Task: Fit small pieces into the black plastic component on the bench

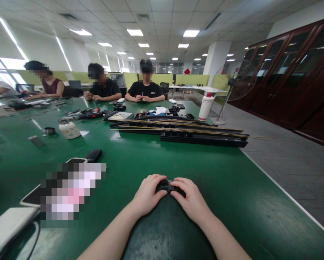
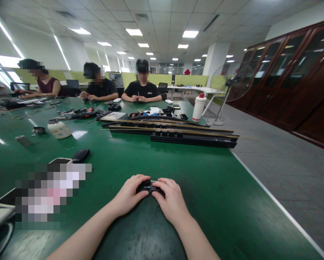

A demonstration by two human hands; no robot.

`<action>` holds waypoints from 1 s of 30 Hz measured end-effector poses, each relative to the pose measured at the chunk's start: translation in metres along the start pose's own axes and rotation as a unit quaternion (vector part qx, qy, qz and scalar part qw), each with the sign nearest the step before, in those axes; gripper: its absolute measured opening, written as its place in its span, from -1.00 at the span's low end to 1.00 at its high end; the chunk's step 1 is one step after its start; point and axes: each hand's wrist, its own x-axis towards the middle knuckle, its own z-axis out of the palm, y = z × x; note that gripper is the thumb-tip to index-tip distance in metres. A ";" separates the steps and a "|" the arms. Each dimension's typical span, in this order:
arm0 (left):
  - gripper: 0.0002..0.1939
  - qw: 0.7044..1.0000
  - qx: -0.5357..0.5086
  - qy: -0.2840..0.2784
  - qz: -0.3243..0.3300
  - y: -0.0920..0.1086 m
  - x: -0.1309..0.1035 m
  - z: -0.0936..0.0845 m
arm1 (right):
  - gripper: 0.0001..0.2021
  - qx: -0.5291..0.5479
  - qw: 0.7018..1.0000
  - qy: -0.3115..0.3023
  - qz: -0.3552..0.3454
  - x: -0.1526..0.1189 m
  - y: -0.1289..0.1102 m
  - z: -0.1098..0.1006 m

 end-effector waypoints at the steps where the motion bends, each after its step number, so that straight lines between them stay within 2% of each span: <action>1: -0.60 1.000 0.000 0.000 -0.002 0.000 0.000 0.000 | -0.77 -0.006 1.000 0.000 0.001 0.000 0.000 0.000; 17: -0.61 1.000 -0.009 0.004 -0.003 0.000 0.001 0.001 | -0.76 -0.085 0.994 0.022 -0.068 -0.004 -0.001 0.003; 30: -0.60 1.000 -0.010 0.006 -0.004 -0.001 0.001 0.001 | -0.76 -0.089 0.993 0.037 -0.070 -0.005 0.000 0.005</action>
